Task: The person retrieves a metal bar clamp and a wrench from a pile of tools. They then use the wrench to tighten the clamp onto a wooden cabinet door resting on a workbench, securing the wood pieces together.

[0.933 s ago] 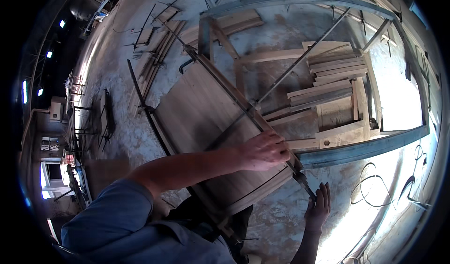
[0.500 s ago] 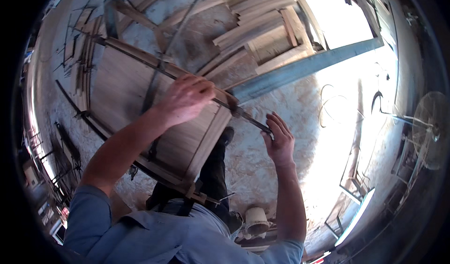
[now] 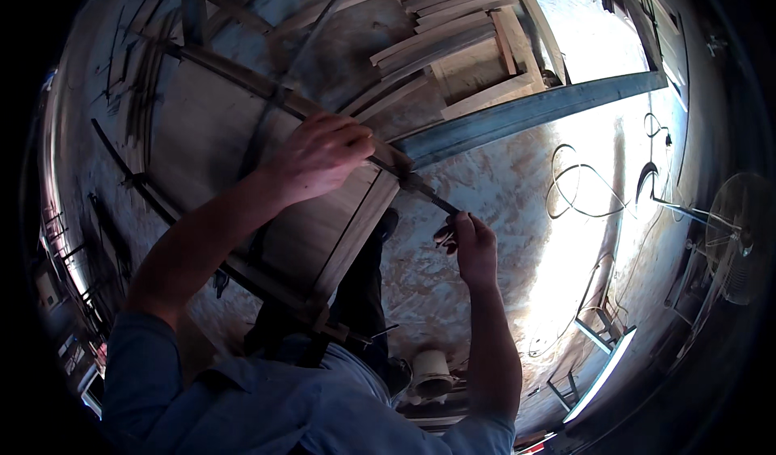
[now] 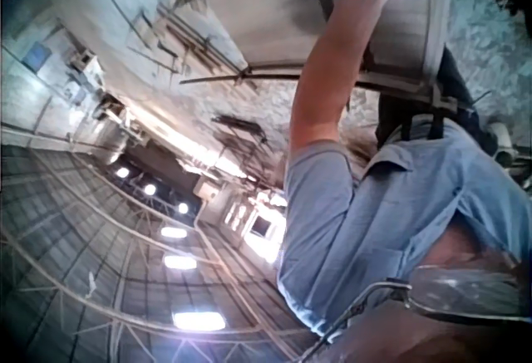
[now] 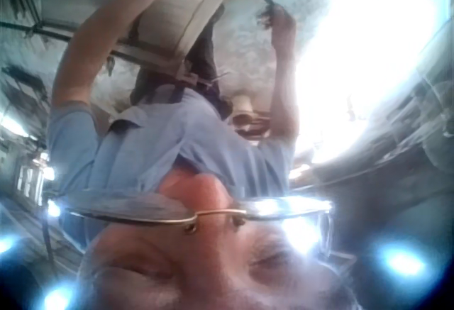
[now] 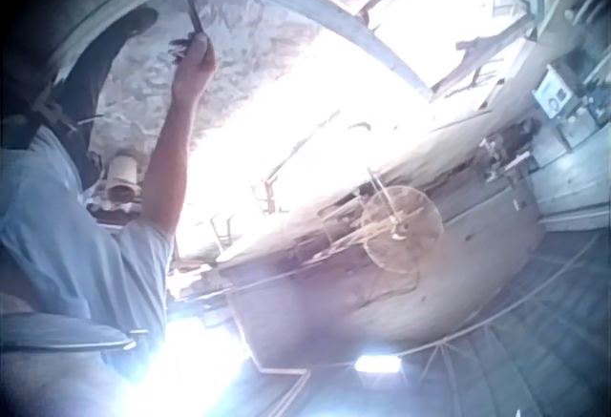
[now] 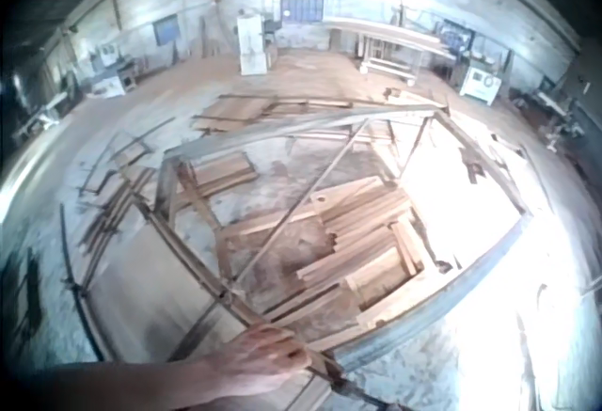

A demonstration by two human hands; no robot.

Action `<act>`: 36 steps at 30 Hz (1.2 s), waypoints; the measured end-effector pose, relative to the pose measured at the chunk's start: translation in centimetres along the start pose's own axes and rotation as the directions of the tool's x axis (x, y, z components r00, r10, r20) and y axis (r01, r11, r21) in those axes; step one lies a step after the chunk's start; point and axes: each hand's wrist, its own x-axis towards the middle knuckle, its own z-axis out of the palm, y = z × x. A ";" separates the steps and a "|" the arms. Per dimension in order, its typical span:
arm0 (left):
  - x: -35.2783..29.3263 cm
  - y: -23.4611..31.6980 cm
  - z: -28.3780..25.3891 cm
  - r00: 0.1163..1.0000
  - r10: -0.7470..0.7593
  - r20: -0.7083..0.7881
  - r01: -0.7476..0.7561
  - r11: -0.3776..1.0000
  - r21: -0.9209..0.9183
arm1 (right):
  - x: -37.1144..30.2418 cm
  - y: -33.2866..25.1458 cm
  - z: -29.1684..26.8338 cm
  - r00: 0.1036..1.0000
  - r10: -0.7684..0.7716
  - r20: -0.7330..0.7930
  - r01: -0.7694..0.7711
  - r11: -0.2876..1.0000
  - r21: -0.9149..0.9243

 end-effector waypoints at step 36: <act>0.2 -0.2 0.6 1.000 0.020 0.024 -0.020 1.000 -0.004 | -0.3 -5.0 -1.0 0.843 -0.528 0.103 0.495 0.684 -0.535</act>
